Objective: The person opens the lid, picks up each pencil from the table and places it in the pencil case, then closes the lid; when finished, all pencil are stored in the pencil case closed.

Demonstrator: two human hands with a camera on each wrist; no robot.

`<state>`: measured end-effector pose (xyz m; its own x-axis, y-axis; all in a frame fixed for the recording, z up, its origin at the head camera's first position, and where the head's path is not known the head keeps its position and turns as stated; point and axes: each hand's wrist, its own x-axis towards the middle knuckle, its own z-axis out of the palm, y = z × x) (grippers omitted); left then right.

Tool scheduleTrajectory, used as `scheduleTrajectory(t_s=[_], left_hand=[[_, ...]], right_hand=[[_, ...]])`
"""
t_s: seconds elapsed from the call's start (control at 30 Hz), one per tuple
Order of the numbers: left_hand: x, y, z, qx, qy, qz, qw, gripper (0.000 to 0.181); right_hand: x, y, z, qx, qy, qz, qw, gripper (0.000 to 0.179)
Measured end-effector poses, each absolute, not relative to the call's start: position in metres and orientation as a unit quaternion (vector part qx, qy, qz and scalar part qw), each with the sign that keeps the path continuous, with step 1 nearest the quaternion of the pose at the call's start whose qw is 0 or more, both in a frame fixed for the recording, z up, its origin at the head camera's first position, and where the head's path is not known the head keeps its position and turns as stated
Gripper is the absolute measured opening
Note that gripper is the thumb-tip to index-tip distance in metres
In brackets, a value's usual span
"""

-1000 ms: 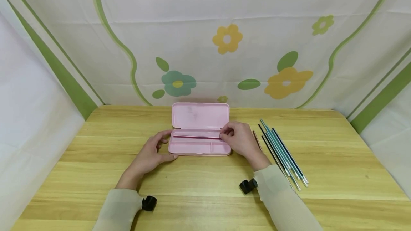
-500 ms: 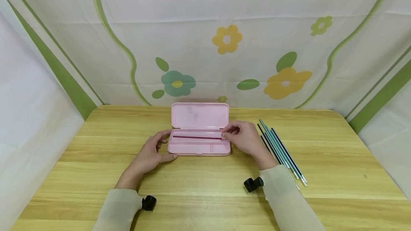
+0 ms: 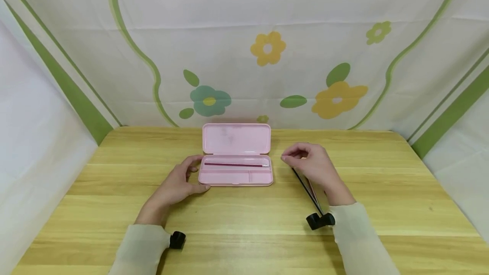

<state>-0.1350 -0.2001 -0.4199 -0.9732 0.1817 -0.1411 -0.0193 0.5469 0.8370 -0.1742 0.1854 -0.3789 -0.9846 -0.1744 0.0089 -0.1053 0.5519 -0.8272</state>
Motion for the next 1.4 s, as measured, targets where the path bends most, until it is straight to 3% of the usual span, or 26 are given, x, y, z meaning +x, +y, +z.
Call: scheduleTrajectory(t_s=[0.3, 0.5, 0.9, 1.4], left_hand=[[-0.140, -0.194, -0.400, 0.045, 0.871, 0.468, 0.141, 0.095], [-0.145, -0.192, -0.398, 0.021, 0.855, 0.491, 0.168, 0.103], [-0.148, -0.193, -0.414, 0.049, 0.860, 0.492, 0.128, 0.099], [-0.151, -0.195, -0.421, 0.040, 0.858, 0.497, 0.124, 0.095]], right_hand=[[-0.154, 0.217, -0.380, -0.057, 0.895, -0.441, 0.044, 0.015], [-0.145, 0.237, -0.387, -0.049, 0.873, -0.474, 0.099, 0.020], [-0.137, 0.238, -0.388, -0.053, 0.870, -0.460, 0.170, 0.012], [-0.104, 0.249, -0.393, -0.035, 0.892, -0.424, 0.154, 0.017]])
